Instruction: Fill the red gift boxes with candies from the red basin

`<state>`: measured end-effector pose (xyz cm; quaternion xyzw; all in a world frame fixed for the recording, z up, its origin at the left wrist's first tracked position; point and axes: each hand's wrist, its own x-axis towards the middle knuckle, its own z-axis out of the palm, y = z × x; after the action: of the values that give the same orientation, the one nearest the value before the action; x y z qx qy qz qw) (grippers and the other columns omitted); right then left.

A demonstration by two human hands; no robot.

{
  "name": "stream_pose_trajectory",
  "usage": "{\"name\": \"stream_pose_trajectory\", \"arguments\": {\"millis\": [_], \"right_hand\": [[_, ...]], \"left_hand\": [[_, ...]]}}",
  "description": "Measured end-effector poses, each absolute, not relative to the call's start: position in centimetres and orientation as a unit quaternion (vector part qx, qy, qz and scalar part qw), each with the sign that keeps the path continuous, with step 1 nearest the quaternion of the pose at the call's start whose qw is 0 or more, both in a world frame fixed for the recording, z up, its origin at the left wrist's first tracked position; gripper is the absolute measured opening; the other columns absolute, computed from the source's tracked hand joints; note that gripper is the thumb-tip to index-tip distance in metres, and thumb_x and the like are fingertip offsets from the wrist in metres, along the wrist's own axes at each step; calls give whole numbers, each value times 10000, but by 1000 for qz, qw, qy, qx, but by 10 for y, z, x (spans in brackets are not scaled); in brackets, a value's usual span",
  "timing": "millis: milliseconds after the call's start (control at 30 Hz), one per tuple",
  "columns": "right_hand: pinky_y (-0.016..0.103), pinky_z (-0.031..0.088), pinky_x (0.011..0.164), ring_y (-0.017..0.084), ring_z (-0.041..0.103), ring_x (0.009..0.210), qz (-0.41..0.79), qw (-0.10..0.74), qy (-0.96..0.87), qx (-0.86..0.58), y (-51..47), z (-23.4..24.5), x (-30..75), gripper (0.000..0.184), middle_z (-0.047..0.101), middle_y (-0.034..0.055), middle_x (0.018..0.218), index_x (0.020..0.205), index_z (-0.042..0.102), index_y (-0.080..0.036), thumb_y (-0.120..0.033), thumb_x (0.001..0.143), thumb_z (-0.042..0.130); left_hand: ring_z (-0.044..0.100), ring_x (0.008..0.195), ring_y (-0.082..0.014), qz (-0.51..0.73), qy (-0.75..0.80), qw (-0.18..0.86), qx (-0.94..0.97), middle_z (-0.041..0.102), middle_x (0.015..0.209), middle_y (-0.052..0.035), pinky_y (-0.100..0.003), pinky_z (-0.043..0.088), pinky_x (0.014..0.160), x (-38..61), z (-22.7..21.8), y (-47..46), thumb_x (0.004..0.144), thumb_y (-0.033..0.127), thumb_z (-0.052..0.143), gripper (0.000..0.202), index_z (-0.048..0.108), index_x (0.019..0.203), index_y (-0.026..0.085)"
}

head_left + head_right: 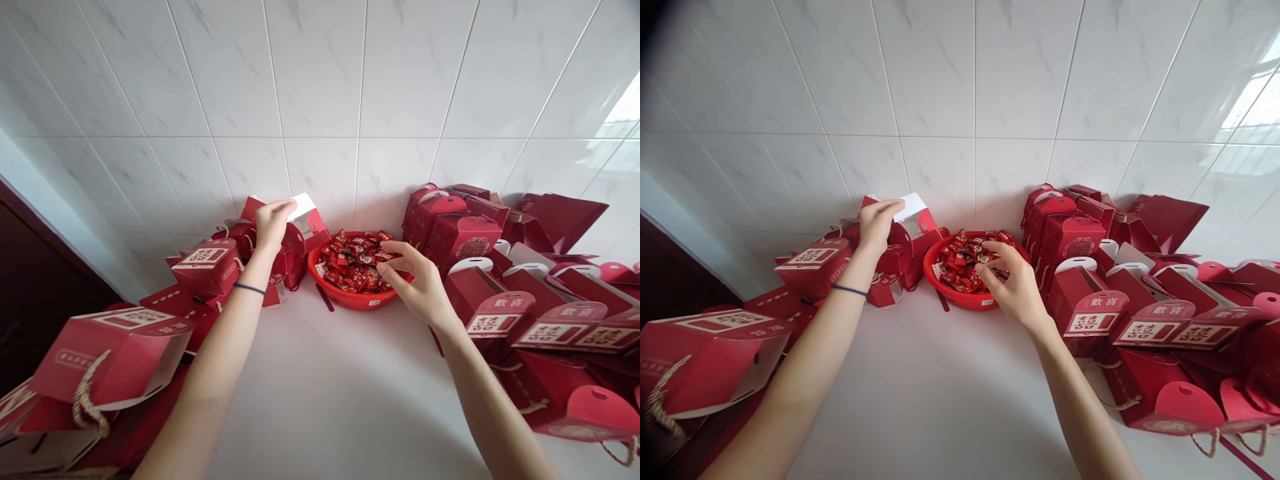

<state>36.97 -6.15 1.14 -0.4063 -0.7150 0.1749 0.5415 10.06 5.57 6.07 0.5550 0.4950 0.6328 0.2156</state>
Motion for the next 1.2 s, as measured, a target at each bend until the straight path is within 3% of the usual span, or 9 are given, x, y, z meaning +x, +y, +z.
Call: {"name": "stream_pose_trajectory", "arguments": {"millis": [133, 300, 467, 600, 733, 867, 933, 1067, 1200], "right_hand": [[360, 605, 833, 209, 714, 921, 204, 533, -723, -389, -59, 9, 362, 491, 701, 103, 1197, 1370, 585, -233, -482, 949, 604], [401, 552, 978, 265, 624, 1214, 139, 441, -790, -403, -63, 6, 365, 415, 612, 94, 1357, 1290, 654, -265, -418, 904, 669], [466, 567, 930, 352, 625, 1242, 139, 227, -841, -471, -82, 7, 371, 908, 297, 142, 1647, 1549, 409, -345, -461, 747, 819], [483, 577, 888, 390, 671, 1170, 139, 84, -868, -469, -96, 8, 371, 1047, 117, 151, 1704, 1583, 330, -418, -419, 691, 879], [507, 500, 1057, 390, 471, 1421, 69, 107, -897, -424, -98, -5, 373, 906, 205, 108, 1692, 1517, 456, -425, -141, 735, 815], [508, 458, 1113, 336, 430, 1458, 24, 126, -927, -353, -102, -20, 373, 525, 364, 84, 1633, 1249, 714, -329, -25, 827, 641], [501, 481, 1086, 335, 499, 1401, 8, 122, -927, -356, -106, -24, 373, 425, 450, 134, 1572, 1207, 726, -251, -50, 846, 626], [467, 568, 938, 315, 655, 1185, -21, 133, -900, -414, -113, -31, 378, 512, 557, 157, 1470, 1369, 601, -226, -150, 865, 656], [476, 586, 860, 345, 700, 1064, -55, 125, -867, -480, -116, -41, 388, 531, 573, 180, 1448, 1333, 614, -188, -346, 847, 757]], "left_hand": [[697, 1085, -302, 561, 395, 359, 632, 789, 1033, -99, -441, 531, 985, 115, 52, 0, 634, 264, 810, 494, 760, 1106, 126], [619, 1277, -356, 328, 316, 535, 712, 661, 1392, -138, -503, 484, 1077, 127, 33, -47, 608, 176, 823, 674, 707, 1272, 188], [528, 1394, -333, 221, 318, 576, 720, 497, 1564, -113, -501, 405, 1174, 126, 13, -56, 631, 141, 810, 790, 617, 1392, 232], [517, 1406, -311, 160, 318, 559, 749, 529, 1544, -73, -486, 425, 1162, 125, 3, -56, 691, 126, 770, 814, 548, 1461, 271], [590, 1331, -311, 137, 347, 554, 744, 562, 1516, -61, -442, 503, 1073, 119, -12, -48, 696, 128, 775, 867, 504, 1498, 316], [596, 1312, -345, 132, 364, 574, 722, 583, 1489, -100, -445, 537, 1003, 108, -30, -37, 686, 196, 842, 910, 482, 1517, 288], [595, 1310, -348, 128, 362, 584, 715, 602, 1467, -104, -453, 529, 1005, 104, -37, -35, 679, 227, 866, 926, 478, 1519, 281], [575, 1331, -336, 137, 362, 586, 712, 573, 1499, -99, -458, 481, 1063, 100, -46, -36, 665, 276, 891, 958, 465, 1523, 289], [571, 1334, -311, 136, 344, 605, 705, 611, 1451, -123, -476, 416, 1123, 95, -55, -38, 669, 311, 901, 995, 427, 1543, 270]]}}
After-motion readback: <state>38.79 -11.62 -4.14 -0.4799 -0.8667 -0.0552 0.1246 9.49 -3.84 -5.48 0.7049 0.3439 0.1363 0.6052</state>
